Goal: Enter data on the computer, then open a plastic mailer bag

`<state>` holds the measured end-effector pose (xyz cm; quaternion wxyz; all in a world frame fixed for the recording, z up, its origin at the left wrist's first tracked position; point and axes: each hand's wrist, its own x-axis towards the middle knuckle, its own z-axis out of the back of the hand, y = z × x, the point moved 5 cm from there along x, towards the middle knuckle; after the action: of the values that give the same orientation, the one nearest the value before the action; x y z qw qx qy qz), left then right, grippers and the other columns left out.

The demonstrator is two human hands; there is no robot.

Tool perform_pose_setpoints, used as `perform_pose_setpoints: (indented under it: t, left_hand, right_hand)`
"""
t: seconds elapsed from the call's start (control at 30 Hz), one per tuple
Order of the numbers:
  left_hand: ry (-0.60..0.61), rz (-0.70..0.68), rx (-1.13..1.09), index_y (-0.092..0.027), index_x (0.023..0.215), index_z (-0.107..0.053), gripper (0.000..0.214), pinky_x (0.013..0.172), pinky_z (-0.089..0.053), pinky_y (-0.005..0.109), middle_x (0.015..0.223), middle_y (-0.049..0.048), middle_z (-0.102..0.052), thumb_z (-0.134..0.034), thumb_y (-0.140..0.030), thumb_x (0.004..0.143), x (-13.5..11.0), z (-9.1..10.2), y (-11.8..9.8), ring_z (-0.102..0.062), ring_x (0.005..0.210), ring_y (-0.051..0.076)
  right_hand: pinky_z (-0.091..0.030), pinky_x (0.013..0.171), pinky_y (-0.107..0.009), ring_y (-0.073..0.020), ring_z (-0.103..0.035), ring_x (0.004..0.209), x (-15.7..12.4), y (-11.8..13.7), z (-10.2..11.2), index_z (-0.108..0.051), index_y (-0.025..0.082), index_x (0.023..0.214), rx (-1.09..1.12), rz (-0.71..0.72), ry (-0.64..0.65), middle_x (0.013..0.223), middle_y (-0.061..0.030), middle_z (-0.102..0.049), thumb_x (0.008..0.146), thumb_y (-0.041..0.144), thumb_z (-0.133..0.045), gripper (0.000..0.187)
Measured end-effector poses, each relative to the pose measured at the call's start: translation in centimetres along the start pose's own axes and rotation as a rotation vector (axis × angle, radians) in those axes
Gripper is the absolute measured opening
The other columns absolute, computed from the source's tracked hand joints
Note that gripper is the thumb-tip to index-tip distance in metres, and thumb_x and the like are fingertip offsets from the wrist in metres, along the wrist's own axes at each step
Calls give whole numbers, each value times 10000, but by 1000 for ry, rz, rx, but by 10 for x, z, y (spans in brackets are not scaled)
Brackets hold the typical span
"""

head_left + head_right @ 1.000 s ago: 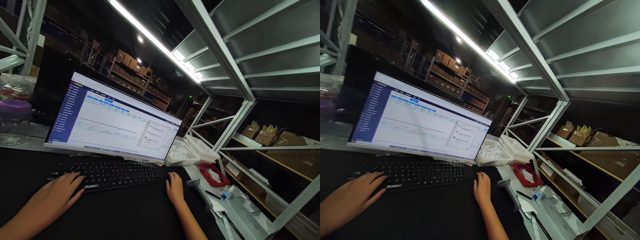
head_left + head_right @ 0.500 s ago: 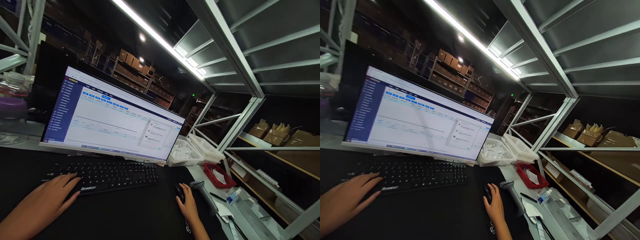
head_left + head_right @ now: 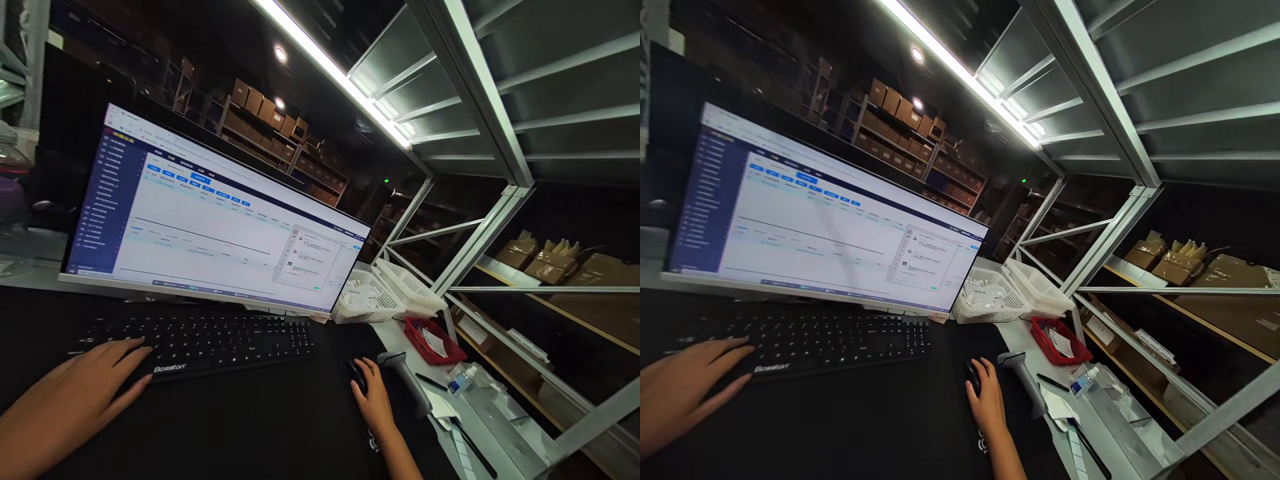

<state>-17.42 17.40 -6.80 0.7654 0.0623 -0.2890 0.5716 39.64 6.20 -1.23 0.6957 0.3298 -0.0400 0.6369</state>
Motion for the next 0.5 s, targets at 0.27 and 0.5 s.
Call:
perform_pose_setpoints:
  t: [0.27, 0.5]
  left_hand:
    - [15, 0, 24, -192, 1258, -722, 663, 1187, -432, 548, 1370, 166, -698, -410, -635, 876, -3, -6, 5, -628, 1284, 350]
    - [-33, -34, 18, -168, 1212, -743, 668, 1168, -434, 572, 1323, 195, -706, -408, -637, 875, -3, -7, 6, -640, 1244, 376]
  right_hand:
    - [-518, 1119, -365, -253, -648, 1298, -1, -1, 0, -699, 260, 1334, -54, -11, 15, 1441, -103, -609, 866, 260, -561, 487]
    - [-514, 1119, -382, -263, -642, 1301, -1, 1, 1, -680, 237, 1354, -71, -32, 38, 1463, -123, -581, 884, 271, -542, 491]
